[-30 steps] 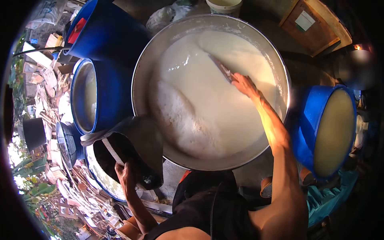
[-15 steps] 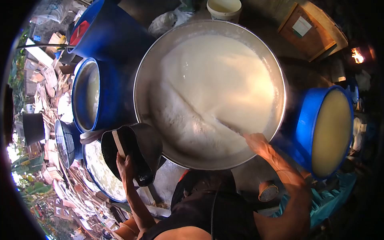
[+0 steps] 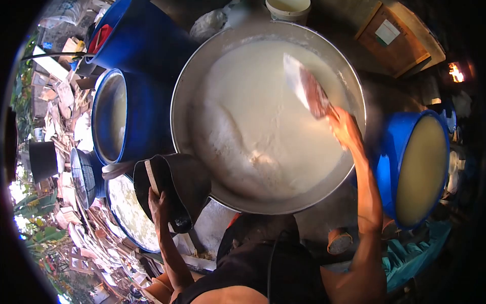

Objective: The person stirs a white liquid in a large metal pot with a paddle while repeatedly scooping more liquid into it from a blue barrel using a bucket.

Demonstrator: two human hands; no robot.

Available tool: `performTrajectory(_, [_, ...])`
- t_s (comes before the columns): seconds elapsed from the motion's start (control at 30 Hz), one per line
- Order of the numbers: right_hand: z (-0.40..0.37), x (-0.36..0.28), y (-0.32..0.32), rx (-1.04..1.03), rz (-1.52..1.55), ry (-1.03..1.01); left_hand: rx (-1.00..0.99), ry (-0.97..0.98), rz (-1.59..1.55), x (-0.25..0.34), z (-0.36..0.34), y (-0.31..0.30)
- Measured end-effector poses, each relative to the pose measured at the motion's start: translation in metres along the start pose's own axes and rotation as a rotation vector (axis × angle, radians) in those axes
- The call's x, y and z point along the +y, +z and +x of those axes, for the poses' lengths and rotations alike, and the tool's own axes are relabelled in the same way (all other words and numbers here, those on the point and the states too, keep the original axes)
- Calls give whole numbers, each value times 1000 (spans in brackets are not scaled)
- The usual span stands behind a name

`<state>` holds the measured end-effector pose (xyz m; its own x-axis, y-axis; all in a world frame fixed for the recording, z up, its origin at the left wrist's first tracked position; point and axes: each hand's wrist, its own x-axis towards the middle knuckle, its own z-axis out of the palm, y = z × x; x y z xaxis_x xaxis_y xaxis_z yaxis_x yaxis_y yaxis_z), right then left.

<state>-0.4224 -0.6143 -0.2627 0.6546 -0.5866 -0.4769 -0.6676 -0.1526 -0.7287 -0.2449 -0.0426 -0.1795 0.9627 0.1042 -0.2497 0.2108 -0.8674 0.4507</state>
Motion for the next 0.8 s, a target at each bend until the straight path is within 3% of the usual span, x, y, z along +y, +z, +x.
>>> performTrajectory(0.07, [54,9,19,105,83,-99,15,6,8,4,2,-1])
performTrajectory(0.13, [104,6,29,67,84,-100,-39,-21,-15,20,-2,-5])
performTrajectory(0.17, [124,4,35,61,85,-100,54,67,-8,5,2,2])
performTrajectory(0.27, [160,3,57,-55,26,-147,84,86,-23,2,1,3])
performTrajectory(0.33, [169,2,81,-37,-170,-306,44,30,-34,5,1,0])
performTrajectory(0.4, [173,20,102,-32,-239,-334,4,-21,-55,10,0,-1])
performTrajectory(0.43, [171,38,112,16,-283,-522,51,52,-32,13,-3,1])
performTrajectory(0.47, [164,50,116,64,-326,-711,98,124,-9,15,-5,1])
performTrajectory(0.53, [129,59,122,-65,-278,-567,95,125,-20,18,-5,0])
performTrajectory(0.67, [36,69,116,-203,-490,-371,85,137,-48,18,-5,-1])
performTrajectory(0.8, [-49,100,103,-219,-524,-518,80,138,-52,20,-8,-3])
